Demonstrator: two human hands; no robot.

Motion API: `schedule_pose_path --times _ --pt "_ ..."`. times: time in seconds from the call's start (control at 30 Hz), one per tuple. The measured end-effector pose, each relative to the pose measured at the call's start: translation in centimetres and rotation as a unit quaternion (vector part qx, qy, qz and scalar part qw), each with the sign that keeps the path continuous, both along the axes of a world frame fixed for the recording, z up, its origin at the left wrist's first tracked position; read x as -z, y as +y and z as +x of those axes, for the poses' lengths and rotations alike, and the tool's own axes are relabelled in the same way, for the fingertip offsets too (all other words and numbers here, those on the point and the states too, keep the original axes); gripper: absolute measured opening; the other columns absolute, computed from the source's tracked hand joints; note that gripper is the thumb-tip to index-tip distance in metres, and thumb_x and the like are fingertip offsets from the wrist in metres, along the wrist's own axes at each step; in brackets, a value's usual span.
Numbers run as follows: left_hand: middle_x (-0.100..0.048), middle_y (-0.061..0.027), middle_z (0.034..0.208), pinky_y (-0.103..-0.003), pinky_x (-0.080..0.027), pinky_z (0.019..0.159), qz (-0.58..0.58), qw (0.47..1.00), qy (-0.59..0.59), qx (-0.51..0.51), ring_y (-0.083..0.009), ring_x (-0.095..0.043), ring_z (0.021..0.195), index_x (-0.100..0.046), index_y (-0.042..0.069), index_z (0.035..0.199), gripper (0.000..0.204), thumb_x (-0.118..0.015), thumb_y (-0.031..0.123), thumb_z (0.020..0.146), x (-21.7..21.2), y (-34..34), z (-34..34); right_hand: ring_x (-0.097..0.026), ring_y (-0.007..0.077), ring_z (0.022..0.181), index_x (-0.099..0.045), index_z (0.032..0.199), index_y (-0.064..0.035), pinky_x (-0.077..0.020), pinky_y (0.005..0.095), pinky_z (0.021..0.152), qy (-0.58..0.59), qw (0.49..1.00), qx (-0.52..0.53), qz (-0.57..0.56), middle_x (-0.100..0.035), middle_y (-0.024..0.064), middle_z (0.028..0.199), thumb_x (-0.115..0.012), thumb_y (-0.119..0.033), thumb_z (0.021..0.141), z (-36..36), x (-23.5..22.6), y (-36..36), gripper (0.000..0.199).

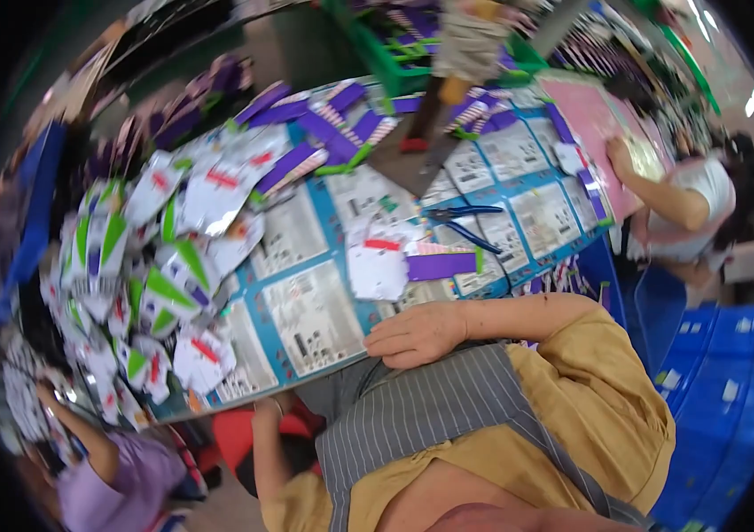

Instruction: The person assembles toy components by fitting wing attachments onto plastic body pieces, trimming parts with pliers, and placing assembled units into a storage bin.

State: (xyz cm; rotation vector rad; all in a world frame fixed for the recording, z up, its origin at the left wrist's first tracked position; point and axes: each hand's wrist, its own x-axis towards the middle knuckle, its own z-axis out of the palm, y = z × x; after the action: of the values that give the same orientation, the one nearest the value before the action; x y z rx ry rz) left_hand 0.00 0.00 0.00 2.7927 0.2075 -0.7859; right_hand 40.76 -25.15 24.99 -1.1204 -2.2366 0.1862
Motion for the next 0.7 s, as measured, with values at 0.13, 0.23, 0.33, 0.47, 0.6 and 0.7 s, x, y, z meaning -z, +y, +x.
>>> schedule_pose_path --times 0.13,0.23,0.33,0.47,0.6,0.7 --pt "-0.066 -0.0143 0.089 -0.045 -0.048 0.078 -0.208 0.967 0.138 -0.06 -0.035 -0.063 0.085 -0.067 0.007 0.093 0.024 -0.063 0.029 0.082 -23.9 -4.9 16.1 -0.063 0.0281 0.087 -0.061 0.085 -0.0025 -0.0526 0.0391 0.076 0.046 0.982 0.155 0.101 -0.062 0.0137 0.095 -0.06 -0.008 0.075 4.2 -2.9 -4.8 0.011" --pt "-0.064 -0.0103 0.077 -0.034 -0.048 0.068 -0.44 0.892 -0.067 -0.081 -0.0285 -0.062 0.072 -0.066 0.003 0.085 0.008 -0.063 0.009 0.08 -29.9 -6.5 22.0 -0.062 0.0277 0.086 -0.061 0.085 -0.0034 -0.0503 0.0373 0.069 0.084 0.926 0.36 0.079 -0.062 0.0119 0.095 -0.059 -0.002 0.07 8.5 -2.0 -9.1 0.016" --pt "-0.063 -0.0121 0.082 -0.032 -0.046 0.072 -0.349 0.848 -0.358 -0.176 -0.0248 -0.061 0.08 -0.063 0.0 0.085 0.007 -0.06 0.001 0.078 -29.6 -8.2 26.7 -0.059 0.0264 0.09 -0.06 0.092 -0.0048 -0.0472 0.0361 0.074 0.069 0.87 0.487 0.03 -0.06 0.0081 0.099 -0.061 0.002 0.067 10.7 -2.4 -9.7 0.025" --pt "-0.052 -0.0172 0.115 -0.038 -0.04 0.09 -0.211 0.821 -0.498 -0.182 -0.0318 -0.049 0.109 -0.061 0.002 0.095 0.018 -0.061 0.002 0.077 -27.8 -10.1 31.2 -0.051 0.028 0.107 -0.058 0.102 -0.0067 -0.0391 0.0406 0.089 0.075 0.864 0.498 -0.008 -0.054 0.0097 0.114 -0.063 -0.008 0.073 11.0 -0.5 -9.6 0.029" --pt "-0.038 -0.0205 0.132 -0.048 -0.029 0.1 -0.152 0.835 -0.504 -0.161 -0.036 -0.035 0.123 -0.049 0.006 0.12 0.051 -0.067 0.011 0.073 -26.6 -11.3 32.9 -0.047 0.0294 0.113 -0.057 0.106 -0.008 -0.0353 0.0434 0.093 0.08 0.857 0.508 -0.03 -0.051 0.0101 0.118 -0.064 -0.014 0.073 10.3 -0.3 -9.7 0.034" --pt "-0.034 -0.0205 0.137 -0.045 -0.026 0.102 -0.126 0.846 -0.512 -0.084 -0.0357 -0.032 0.126 -0.046 0.006 0.125 0.056 -0.067 0.017 0.074 -25.6 -12.2 35.0 -0.046 0.0314 0.114 -0.058 0.108 -0.0116 -0.0344 0.0476 0.093 0.034 0.847 0.529 -0.021 -0.051 0.0101 0.118 -0.068 -0.021 0.07 9.7 -0.2 -10.8 0.04"
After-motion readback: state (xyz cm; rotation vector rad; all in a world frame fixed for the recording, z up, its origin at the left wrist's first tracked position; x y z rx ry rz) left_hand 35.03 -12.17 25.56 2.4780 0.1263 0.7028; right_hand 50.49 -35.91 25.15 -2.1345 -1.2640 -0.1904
